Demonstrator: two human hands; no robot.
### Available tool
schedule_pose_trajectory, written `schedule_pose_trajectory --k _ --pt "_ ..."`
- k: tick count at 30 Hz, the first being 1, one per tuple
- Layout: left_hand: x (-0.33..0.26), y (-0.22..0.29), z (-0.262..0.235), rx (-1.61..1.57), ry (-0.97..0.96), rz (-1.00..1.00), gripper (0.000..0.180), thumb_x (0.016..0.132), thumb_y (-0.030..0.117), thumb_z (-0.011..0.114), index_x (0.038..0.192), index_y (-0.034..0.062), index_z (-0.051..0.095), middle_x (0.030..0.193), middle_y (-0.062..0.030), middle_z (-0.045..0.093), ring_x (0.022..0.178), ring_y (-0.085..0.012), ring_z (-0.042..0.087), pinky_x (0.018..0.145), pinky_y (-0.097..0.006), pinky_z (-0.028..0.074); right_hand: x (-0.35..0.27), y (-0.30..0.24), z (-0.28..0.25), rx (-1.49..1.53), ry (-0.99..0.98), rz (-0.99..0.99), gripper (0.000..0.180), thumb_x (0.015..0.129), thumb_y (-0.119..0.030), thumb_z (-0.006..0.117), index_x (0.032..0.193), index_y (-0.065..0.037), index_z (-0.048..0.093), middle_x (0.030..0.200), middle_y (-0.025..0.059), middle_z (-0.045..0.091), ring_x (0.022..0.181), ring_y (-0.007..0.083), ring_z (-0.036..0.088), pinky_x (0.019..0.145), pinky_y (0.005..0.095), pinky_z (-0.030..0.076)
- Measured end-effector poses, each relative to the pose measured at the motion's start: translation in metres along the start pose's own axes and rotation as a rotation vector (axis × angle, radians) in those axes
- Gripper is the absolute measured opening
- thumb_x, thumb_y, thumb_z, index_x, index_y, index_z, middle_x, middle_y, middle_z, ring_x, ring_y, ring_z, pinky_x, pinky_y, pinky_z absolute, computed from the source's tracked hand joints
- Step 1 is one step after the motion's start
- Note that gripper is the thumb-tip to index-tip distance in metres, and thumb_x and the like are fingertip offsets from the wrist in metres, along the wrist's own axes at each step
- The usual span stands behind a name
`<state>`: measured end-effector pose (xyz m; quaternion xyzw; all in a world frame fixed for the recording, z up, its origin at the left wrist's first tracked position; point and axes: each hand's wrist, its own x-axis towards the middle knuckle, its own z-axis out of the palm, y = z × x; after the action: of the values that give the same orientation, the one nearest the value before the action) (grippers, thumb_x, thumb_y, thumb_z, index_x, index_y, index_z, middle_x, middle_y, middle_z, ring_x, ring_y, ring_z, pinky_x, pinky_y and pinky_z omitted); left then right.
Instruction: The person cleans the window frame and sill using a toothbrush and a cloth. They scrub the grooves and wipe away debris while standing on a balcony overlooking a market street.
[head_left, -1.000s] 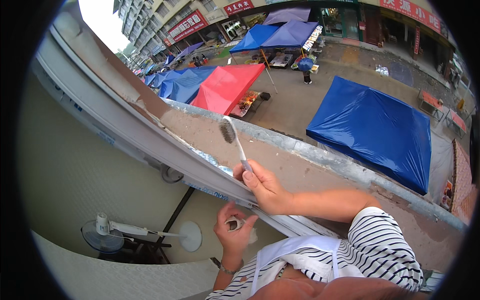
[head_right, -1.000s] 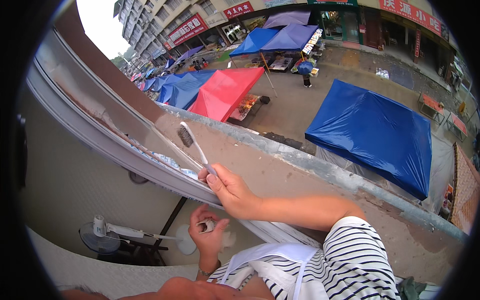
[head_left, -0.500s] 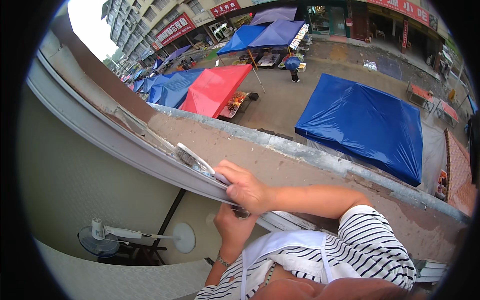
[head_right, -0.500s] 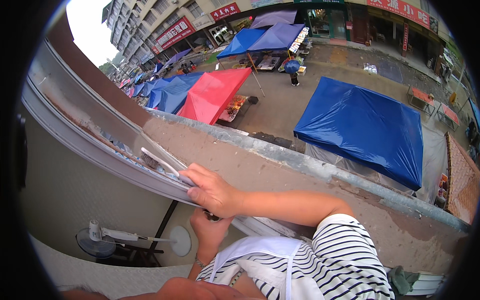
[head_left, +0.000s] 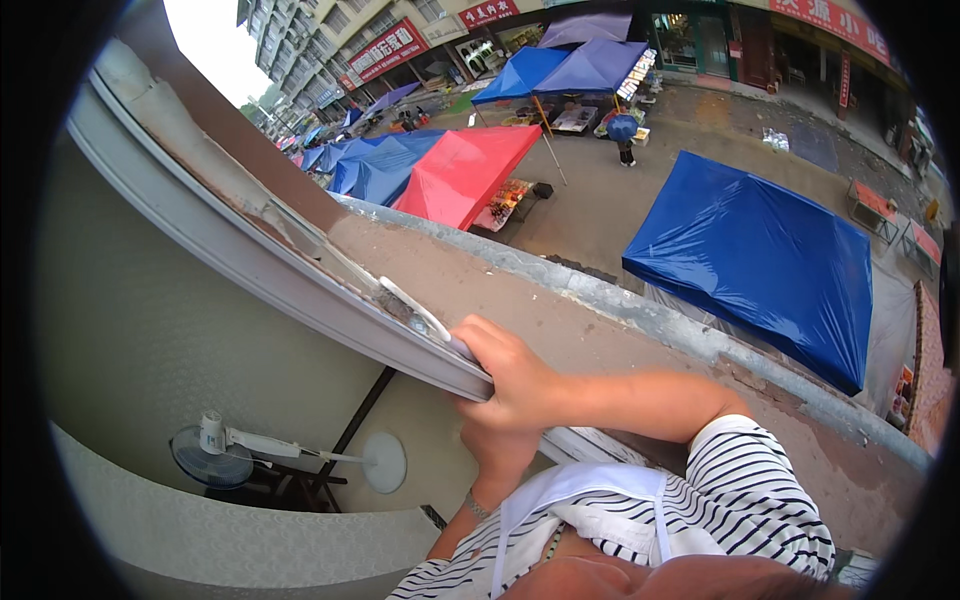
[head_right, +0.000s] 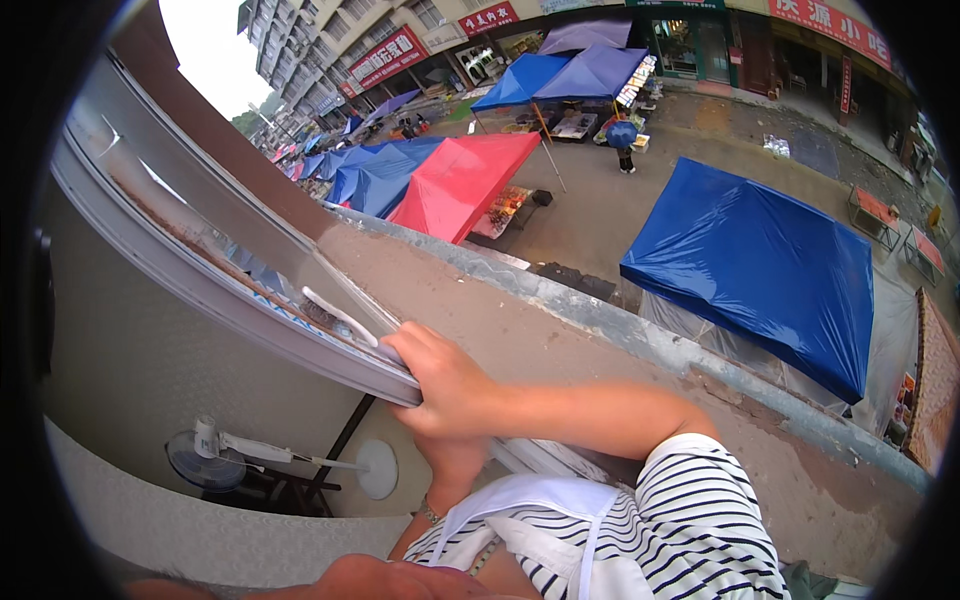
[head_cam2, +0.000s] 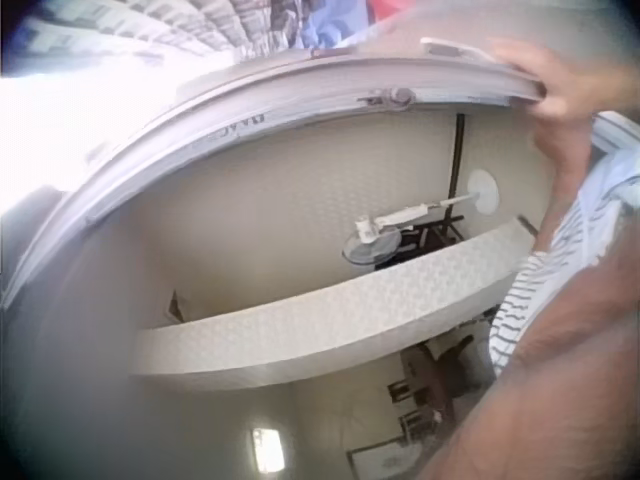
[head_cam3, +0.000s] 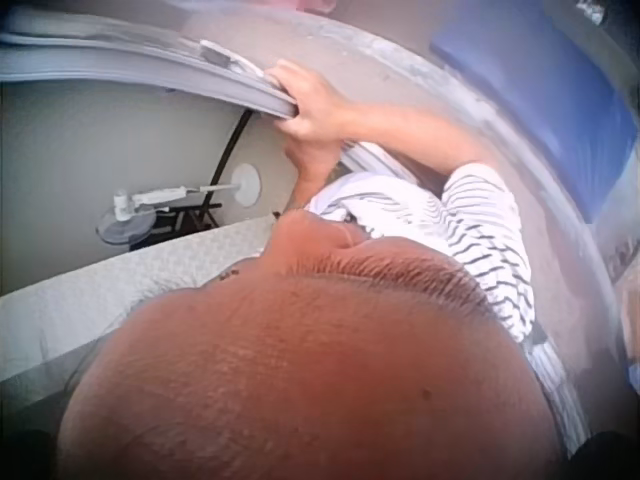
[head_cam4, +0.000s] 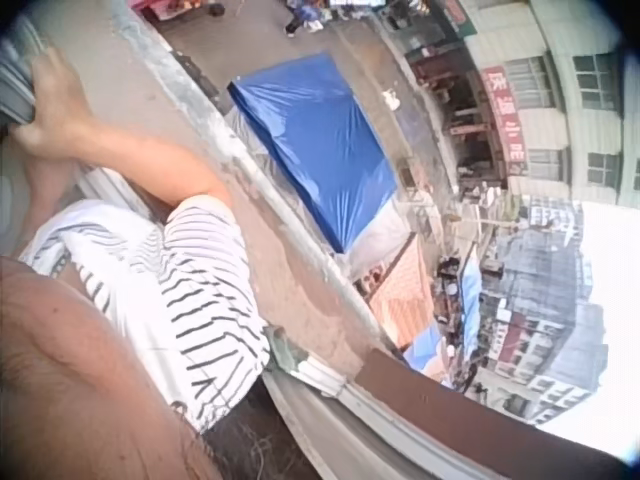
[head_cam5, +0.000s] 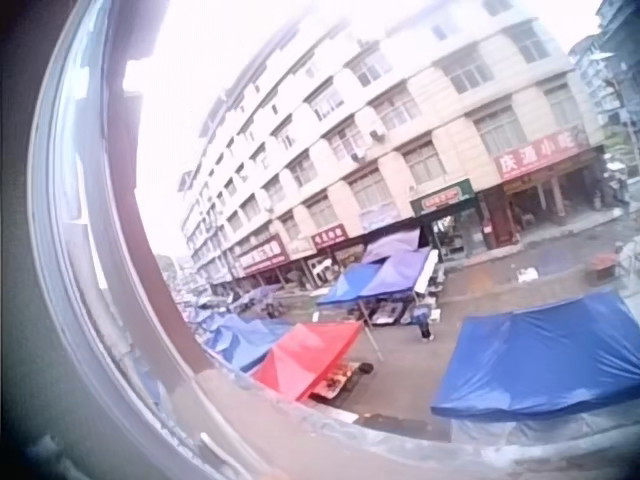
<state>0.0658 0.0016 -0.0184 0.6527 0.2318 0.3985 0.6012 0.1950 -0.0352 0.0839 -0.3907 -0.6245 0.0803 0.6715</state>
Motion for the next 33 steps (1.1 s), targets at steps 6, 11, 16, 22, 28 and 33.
schedule_pose_trajectory --k 6,11,16,22,28,33 --pt "0.006 -0.001 -0.003 -0.147 -0.043 0.033 0.044 0.107 0.024 0.045 0.147 0.0071 0.037 0.142 -0.0094 0.045 0.131 -0.0188 0.048 0.105 -0.038 0.046 0.003 -0.004 0.002 0.009 0.024 -0.042 0.055 0.068 -0.009 0.074 0.119 0.001 0.054 0.102 0.0179 0.055 0.097 0.0389 0.057 0.081 0.0449 0.048" --pt "0.001 -0.005 -0.006 -0.1 -0.025 -0.027 0.043 0.107 0.026 0.045 0.145 0.0083 0.037 0.141 -0.009 0.044 0.13 -0.0182 0.048 0.105 -0.038 0.045 0.003 -0.001 0.0 0.009 0.018 -0.016 0.052 0.067 -0.011 0.073 0.115 0.001 0.055 0.1 0.0181 0.056 0.096 0.0395 0.057 0.081 0.0465 0.047" --pt "0.001 0.012 -0.009 -0.007 0.018 0.007 0.042 0.107 0.028 0.045 0.144 0.01 0.038 0.14 -0.0084 0.044 0.128 -0.0179 0.047 0.106 -0.037 0.043 0.01 -0.005 0.004 0.022 0.042 -0.067 0.048 0.067 -0.01 0.071 0.111 0.0 0.056 0.098 0.0191 0.057 0.095 0.0397 0.058 0.081 0.0472 0.048" --pt "-0.002 0.015 -0.01 -0.001 -0.016 -0.036 0.046 0.102 0.028 0.052 0.142 0.0087 0.04 0.137 -0.0074 0.046 0.125 -0.0167 0.049 0.104 -0.036 0.044 0.008 -0.001 0.011 0.039 0.108 -0.082 0.049 0.065 -0.006 0.071 0.112 0.0 0.055 0.097 0.0168 0.056 0.091 0.0375 0.056 0.078 0.0441 0.048" --pt "-0.013 0.032 -0.006 0.211 0.038 -0.047 0.052 0.096 0.028 0.06 0.14 0.0068 0.043 0.134 -0.0076 0.049 0.122 -0.016 0.051 0.103 -0.036 0.045 0.003 -0.001 0.015 0.028 0.101 -0.075 0.051 0.07 -0.016 0.077 0.113 -0.001 0.053 0.099 0.0161 0.054 0.093 0.0368 0.056 0.077 0.0456 0.047" --pt "-0.015 0.038 0.001 0.328 0.047 -0.041 0.057 0.092 0.028 0.067 0.138 0.0053 0.045 0.132 -0.0078 0.052 0.119 -0.0153 0.053 0.102 -0.036 0.046 0.004 0.005 0.006 0.003 0.028 -0.075 0.061 0.082 -0.047 0.077 0.113 0.0 0.053 0.097 0.0149 0.052 0.091 0.0352 0.056 0.072 0.0452 0.048"
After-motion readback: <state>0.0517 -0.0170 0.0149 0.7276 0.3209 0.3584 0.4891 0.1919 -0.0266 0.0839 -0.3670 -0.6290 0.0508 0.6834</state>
